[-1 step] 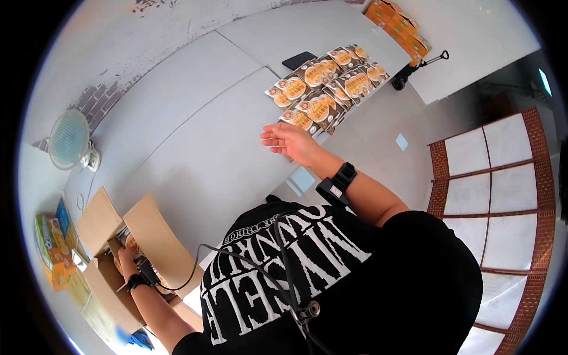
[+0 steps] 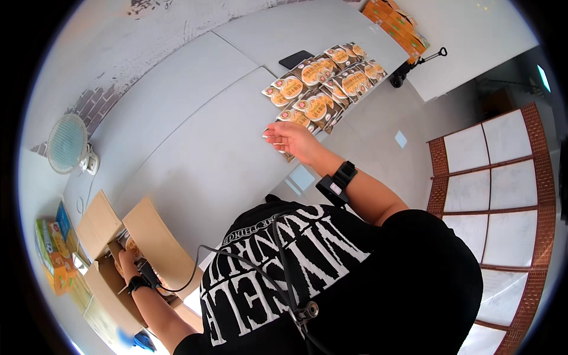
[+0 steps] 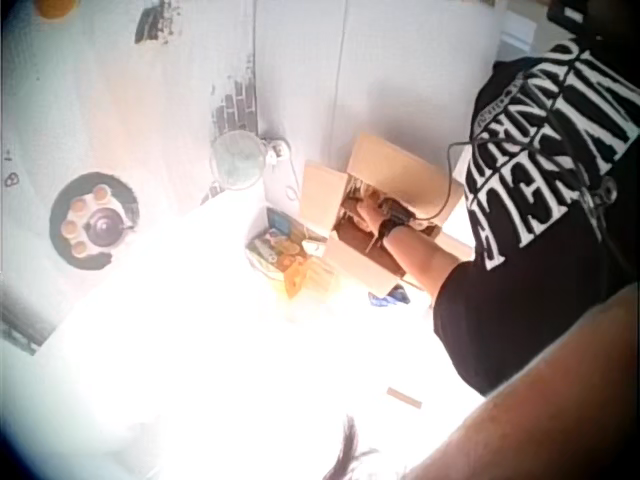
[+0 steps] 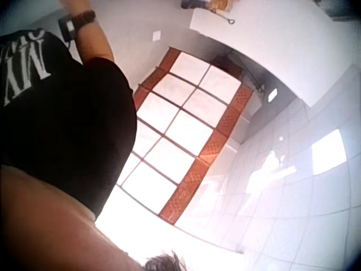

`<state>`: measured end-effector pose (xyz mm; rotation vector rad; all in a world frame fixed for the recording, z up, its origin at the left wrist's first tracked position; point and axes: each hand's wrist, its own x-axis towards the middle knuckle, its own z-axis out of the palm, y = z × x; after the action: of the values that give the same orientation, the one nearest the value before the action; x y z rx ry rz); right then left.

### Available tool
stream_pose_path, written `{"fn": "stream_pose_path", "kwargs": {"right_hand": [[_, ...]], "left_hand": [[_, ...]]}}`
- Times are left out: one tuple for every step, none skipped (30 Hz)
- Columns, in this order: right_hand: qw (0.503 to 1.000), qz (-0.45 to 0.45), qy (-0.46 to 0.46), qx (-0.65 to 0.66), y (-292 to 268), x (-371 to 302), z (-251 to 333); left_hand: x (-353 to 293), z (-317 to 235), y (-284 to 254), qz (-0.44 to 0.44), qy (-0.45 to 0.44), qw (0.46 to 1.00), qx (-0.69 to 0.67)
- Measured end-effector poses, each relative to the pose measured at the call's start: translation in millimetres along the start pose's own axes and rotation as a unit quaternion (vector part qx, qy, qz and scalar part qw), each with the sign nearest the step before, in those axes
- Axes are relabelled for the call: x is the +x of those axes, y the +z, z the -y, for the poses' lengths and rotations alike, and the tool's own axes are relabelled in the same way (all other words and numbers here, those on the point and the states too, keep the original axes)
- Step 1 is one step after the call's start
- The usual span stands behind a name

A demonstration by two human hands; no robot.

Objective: The person opens a cardboard box, inserts cardboard dividers to create compartments, and then transfers individual beverage packets from a table into the box while occasionally inspecting the packaging.

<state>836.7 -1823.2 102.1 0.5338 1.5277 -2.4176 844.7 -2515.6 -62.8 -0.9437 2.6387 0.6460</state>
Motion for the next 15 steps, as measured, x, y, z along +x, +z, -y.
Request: {"fn": "stream_pose_path", "kwargs": {"right_hand": [[0.999,-0.045,-0.014,0.021,-20.8,4.1,-4.0],[0.995,-0.085,-0.027,0.038,-42.1,10.2,-9.4],[0.989,-0.127,-0.038,0.062,-69.8,17.7,-14.9],[0.978,-0.18,-0.053,0.093,-105.6,20.2,-19.1],[0.964,-0.231,-0.062,0.117,-126.0,23.2,-22.0],[0.946,-0.283,-0.073,0.141,-143.1,24.7,-23.5],[0.938,-0.31,-0.077,0.137,-157.9,25.2,-24.8],[0.928,-0.337,-0.08,0.135,-170.7,24.6,-25.4],[0.918,-0.363,-0.084,0.132,-182.6,25.1,-26.3],[0.925,-0.355,-0.067,0.114,-194.3,28.0,-28.2],[0.933,-0.344,-0.049,0.097,-202.0,31.8,-28.6],[0.94,-0.331,-0.03,0.079,-207.9,36.7,-30.6],[0.945,-0.317,0.006,0.086,-207.1,39.2,-29.9],[0.948,-0.3,0.043,0.092,-204.9,42.8,-29.9],[0.951,-0.281,0.082,0.098,-201.1,47.4,-31.0]], "left_hand": [[2.5,-4.1,2.1,-0.008,-0.005,0.999,0.039],[0.9,-1.9,5.1,-0.012,-0.015,0.998,0.059],[0.1,-0.3,7.7,-0.01,-0.022,0.997,0.073],[5.7,-17.5,8.7,-0.007,-0.016,0.996,0.09],[3.7,-16.0,11.0,-0.005,-0.022,0.995,0.1],[3.7,-16.7,11.8,-0.003,-0.026,0.994,0.106],[3.5,-15.3,12.9,-0.001,-0.029,0.994,0.109],[4.5,-16.2,13.7,-0.001,-0.03,0.994,0.108],[5.4,-16.9,14.5,-0.003,-0.028,0.995,0.098],[6.8,-15.1,14.2,-0.006,-0.02,0.997,0.07],[7.2,-11.2,11.4,-0.007,-0.004,1.0,0.009],[7.8,-7.6,8.4,-0.011,0.026,0.998,-0.064],[6.9,-10.2,7.0,-0.007,0.059,0.989,-0.137],[2.5,-8.8,3.1,-0.008,0.091,0.974,-0.209],[-4.3,-5.0,-1.8,-0.013,0.112,0.957,-0.269]]}}
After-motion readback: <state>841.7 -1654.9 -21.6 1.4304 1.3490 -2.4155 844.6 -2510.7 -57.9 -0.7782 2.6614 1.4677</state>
